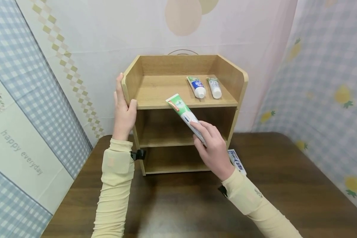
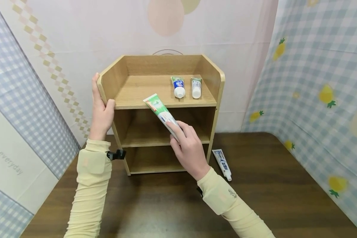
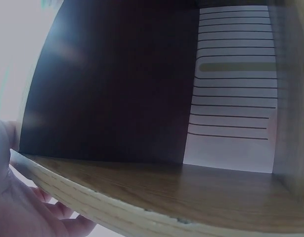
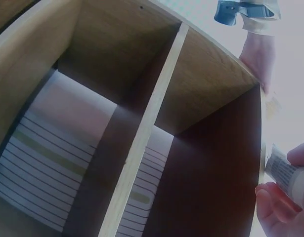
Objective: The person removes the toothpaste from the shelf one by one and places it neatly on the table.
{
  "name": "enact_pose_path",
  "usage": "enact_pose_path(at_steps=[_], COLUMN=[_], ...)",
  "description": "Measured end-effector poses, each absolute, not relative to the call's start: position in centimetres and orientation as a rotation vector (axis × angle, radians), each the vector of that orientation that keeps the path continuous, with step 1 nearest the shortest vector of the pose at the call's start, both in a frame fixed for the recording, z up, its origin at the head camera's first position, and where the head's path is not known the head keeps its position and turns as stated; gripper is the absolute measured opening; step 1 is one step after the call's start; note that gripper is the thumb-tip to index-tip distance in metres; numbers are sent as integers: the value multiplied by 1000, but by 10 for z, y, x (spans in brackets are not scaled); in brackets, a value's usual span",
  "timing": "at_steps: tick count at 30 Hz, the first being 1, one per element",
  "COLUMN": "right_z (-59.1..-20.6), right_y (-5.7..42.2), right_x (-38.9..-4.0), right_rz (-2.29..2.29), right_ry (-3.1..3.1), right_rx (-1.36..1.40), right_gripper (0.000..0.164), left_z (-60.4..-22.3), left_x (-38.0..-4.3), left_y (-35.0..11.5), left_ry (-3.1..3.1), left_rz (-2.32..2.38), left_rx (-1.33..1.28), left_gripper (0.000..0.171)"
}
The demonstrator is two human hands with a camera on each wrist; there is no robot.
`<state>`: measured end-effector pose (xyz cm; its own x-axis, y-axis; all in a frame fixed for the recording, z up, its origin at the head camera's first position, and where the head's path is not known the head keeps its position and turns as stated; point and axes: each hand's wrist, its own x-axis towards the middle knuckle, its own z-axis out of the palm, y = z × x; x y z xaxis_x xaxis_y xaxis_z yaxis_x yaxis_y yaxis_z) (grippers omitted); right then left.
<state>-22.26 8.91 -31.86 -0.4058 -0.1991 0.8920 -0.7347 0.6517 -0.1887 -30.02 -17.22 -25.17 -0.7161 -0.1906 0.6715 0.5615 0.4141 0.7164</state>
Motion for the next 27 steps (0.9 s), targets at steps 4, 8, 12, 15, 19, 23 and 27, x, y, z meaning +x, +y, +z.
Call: enact_pose_path(at_steps=[4,8,12,15,19,23,27], right_z=[-321,-325,-330,-335,-339,-341,-342], right_y=[95,101,107,112,120,127,132], right_x=[-220,-215,-211,-208,-201,-194,-186], right_rz=[736,739,725,666,578,548,534], right_ry=[-1944,-1947,-1912,-1881,-1865,-1868,-1872], right_rx=[724,719,756,801,830,814,799], right_gripper=[42,43,40,34,32,33,33], left_z=[-251,-252,-256,-257,-256,-255,-253], left_x=[-301,-302,-302,-302,-302,-302,-302], left_y=[-171,-170,-171,-171,-171,-171,-172], left_ry=[-1966,-1973,-1967,-1958,-1949,-1953,-1949], left_rz=[-1347,-1356,-1367,-1363,-1368,-1380,-1387], left_rx=[-328,-335,-329,-331,-335,-324,-307], left_gripper=[82,83,83,82,82,82,83])
